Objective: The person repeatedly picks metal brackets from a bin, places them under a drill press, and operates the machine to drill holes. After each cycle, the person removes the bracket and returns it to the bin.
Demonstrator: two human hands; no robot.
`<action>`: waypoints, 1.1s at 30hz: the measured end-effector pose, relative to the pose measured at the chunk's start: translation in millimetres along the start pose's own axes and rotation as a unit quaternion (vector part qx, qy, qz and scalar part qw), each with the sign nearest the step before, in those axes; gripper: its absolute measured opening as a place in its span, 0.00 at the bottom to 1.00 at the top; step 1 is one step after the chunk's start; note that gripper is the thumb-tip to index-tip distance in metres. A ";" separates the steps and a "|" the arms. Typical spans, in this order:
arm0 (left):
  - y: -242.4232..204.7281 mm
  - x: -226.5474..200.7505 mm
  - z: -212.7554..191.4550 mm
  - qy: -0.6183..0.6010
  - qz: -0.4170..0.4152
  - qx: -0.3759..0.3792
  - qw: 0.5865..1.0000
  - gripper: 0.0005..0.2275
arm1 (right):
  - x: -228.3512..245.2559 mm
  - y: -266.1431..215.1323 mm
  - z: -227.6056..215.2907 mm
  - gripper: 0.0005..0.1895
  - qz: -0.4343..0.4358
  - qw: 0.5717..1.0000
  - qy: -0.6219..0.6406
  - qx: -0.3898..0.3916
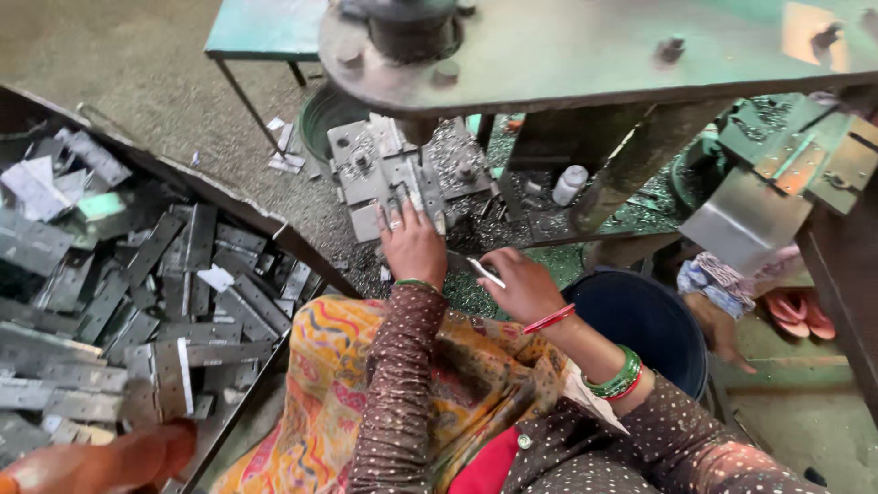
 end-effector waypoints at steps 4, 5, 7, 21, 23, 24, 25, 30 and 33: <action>-4.5 -1.6 -8.1 0.001 0.001 -0.032 0.999 0.19 | 13.6 0.2 -8.6 0.18 -0.011 1.000 -0.025 0.007; -2.3 -0.8 -7.7 -0.001 0.002 -0.030 1.000 0.18 | 16.1 1.0 -9.7 0.19 -0.014 0.999 -0.033 0.009; 2.1 0.1 -7.1 -0.006 0.001 -0.032 0.999 0.18 | 13.5 1.9 -9.4 0.18 -0.004 0.999 -0.031 0.015; -3.0 4.1 -7.1 -0.012 0.020 -0.006 1.000 0.14 | -83.0 -51.7 121.4 0.25 0.045 0.994 -0.044 0.092; -6.2 -0.7 1.7 -0.006 0.019 0.015 1.000 0.14 | -91.0 -45.0 123.6 0.27 0.079 0.970 -0.061 0.220; -2.4 0.6 4.8 -0.001 0.017 0.022 1.000 0.14 | -88.4 -30.3 112.1 0.27 0.083 0.969 -0.081 0.220; 4.5 2.3 6.4 0.009 0.014 0.019 1.000 0.14 | -84.8 -15.5 99.9 0.28 0.087 0.966 -0.100 0.220; 32.3 5.4 17.9 0.059 -0.002 -0.013 0.998 0.19 | -71.7 0.0 80.3 0.26 0.089 0.969 -0.117 0.198; 38.5 8.7 22.3 -0.003 0.000 0.027 1.000 0.14 | -80.4 -23.6 100.8 0.23 0.115 0.980 -0.049 0.156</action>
Point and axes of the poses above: each hand's wrist, its own y-axis towards the middle knuckle, its own z-axis out of the palm, x = y × z, the point moved 8 cm from there along y, towards the middle knuckle, and after that the axes turned 1 degree about z, right-handed, at the moved point
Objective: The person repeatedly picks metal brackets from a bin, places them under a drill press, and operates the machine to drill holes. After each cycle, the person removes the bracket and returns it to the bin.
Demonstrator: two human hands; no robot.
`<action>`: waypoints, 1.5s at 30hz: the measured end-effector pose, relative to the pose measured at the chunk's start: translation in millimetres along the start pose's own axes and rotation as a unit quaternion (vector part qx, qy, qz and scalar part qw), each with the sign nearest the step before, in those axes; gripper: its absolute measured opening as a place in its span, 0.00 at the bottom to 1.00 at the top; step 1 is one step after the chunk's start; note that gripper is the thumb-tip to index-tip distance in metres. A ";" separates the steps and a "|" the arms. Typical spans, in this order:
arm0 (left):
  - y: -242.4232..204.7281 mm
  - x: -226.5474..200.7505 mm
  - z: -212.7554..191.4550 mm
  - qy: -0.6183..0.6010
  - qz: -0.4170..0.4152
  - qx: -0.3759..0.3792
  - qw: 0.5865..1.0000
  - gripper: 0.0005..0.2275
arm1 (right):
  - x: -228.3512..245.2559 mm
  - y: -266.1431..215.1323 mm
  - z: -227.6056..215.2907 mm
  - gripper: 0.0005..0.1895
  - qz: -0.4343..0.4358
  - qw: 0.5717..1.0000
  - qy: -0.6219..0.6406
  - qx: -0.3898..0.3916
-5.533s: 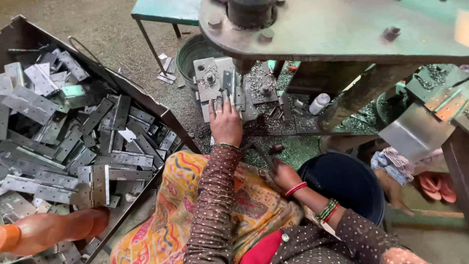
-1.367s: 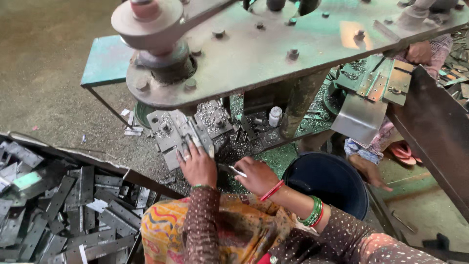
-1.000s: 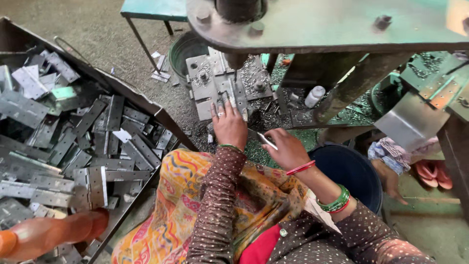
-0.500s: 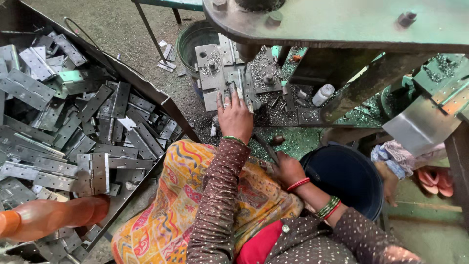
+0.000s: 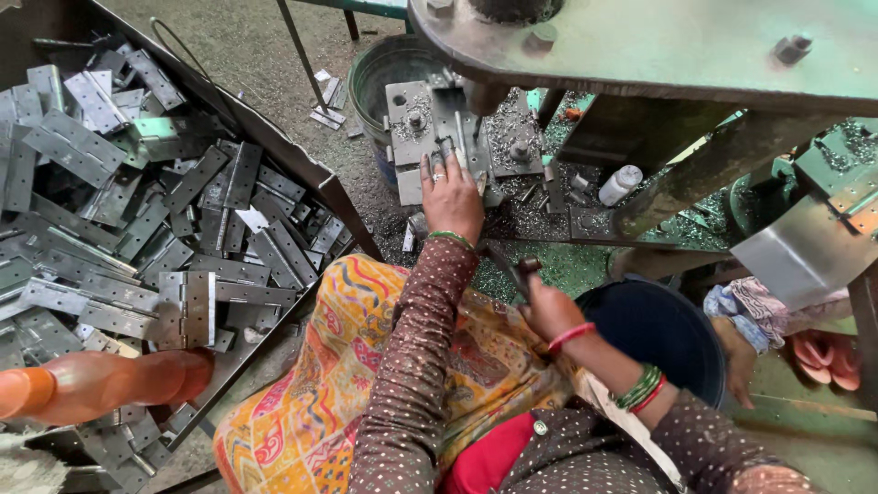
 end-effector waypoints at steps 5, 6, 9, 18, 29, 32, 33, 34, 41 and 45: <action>-29.3 0.5 -14.6 -0.012 0.004 -0.018 1.000 0.14 | -19.7 -12.4 40.3 0.21 -0.003 0.999 0.032 -0.030; -35.6 -0.5 -15.5 -0.008 0.010 -0.009 1.000 0.13 | -16.7 -10.7 38.7 0.23 -0.012 0.999 0.022 -0.023; -29.3 -1.6 -22.5 -0.018 0.012 -0.042 0.999 0.16 | -3.0 11.2 1.7 0.27 -0.028 0.999 -0.032 0.007; 10.1 3.0 5.4 -0.010 0.004 0.045 0.999 0.13 | -3.6 -1.8 11.0 0.26 -0.004 1.000 -0.020 -0.015; 20.8 14.1 1.2 0.000 0.004 0.057 0.998 0.16 | 1.5 24.5 -22.4 0.30 -0.028 0.992 -0.105 0.063; 34.3 21.2 2.9 -0.014 0.003 0.065 0.998 0.17 | 5.5 13.5 -16.4 0.27 -0.030 0.998 -0.051 0.037; 35.5 22.7 2.4 -0.019 0.004 0.061 0.998 0.17 | 1.9 6.0 -5.1 0.25 -0.016 0.999 -0.017 0.026; 36.5 23.5 2.2 -0.019 0.005 0.059 0.998 0.17 | -1.5 -2.6 10.3 0.22 -0.003 1.000 0.018 0.014; 28.3 22.2 -1.9 -0.019 0.017 0.059 0.998 0.16 | -7.5 3.8 19.2 0.21 -0.019 1.000 0.017 0.018; 7.0 12.7 -20.5 -0.005 0.033 0.072 0.997 0.13 | 19.6 -2.4 -57.5 0.23 -0.017 0.997 0.002 -0.081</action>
Point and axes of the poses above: each hand's wrist, its own y-axis towards the middle knuckle, its own z-axis out of the palm, x = y × z, the point moved 8 cm from there along y, towards the middle knuckle, and after that the axes turned 1 degree about z, right-handed, at the moved point
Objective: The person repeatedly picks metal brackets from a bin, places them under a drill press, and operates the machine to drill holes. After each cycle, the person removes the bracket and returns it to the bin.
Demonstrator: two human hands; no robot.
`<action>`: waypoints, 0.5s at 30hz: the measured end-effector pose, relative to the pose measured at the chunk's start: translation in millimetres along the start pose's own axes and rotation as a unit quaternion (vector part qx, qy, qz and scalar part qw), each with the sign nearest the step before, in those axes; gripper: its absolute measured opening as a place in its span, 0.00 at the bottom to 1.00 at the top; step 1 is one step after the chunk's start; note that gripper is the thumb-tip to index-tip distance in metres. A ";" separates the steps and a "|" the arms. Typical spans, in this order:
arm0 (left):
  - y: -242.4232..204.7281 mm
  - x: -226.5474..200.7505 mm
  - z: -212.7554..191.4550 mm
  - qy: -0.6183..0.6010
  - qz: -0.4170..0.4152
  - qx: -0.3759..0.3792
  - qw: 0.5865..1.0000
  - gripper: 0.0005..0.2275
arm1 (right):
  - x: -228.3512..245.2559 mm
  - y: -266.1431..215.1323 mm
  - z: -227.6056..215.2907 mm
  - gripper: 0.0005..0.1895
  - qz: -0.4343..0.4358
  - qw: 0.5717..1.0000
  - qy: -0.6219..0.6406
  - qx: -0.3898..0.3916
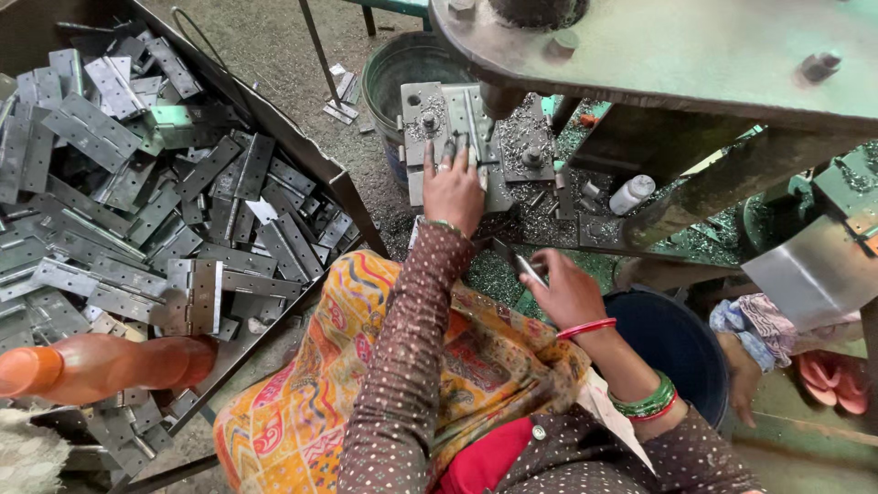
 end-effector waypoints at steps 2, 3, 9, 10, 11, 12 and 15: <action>-37.9 -17.7 -8.6 -0.060 -0.001 -0.018 0.998 0.13 | 28.4 -8.2 -46.6 0.22 -0.084 0.983 0.061 -0.150; -57.2 -29.5 -11.3 -0.025 0.001 -0.019 1.000 0.11 | 36.3 -11.3 -56.5 0.22 -0.092 0.981 0.061 -0.160; -103.2 -40.6 -42.8 -0.001 -0.002 -0.217 0.976 0.14 | 52.3 -25.4 -72.3 0.19 -0.128 0.964 0.077 -0.222; -100.1 -38.3 -48.5 -0.005 0.015 -0.249 0.968 0.13 | 51.6 -26.4 -75.5 0.20 -0.137 0.958 0.070 -0.242; -102.3 -38.9 -52.6 -0.038 0.039 -0.263 0.963 0.11 | 51.5 -29.3 -78.2 0.20 -0.146 0.952 0.062 -0.263; -100.2 -37.2 -58.4 -0.069 0.066 -0.280 0.955 0.10 | 50.5 -26.7 -79.3 0.20 -0.142 0.951 0.067 -0.266; -91.9 -30.4 -72.4 -0.159 0.080 -0.313 0.933 0.06 | 50.5 -22.8 -83.5 0.20 -0.146 0.944 0.081 -0.283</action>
Point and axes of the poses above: each hand's wrist, its own y-axis towards the middle knuckle, its own z-axis out of the palm, x = y × z, the point moved 8 cm from there along y, towards the middle knuckle, and after that the axes turned 1 degree about z, right-handed, at the moved point
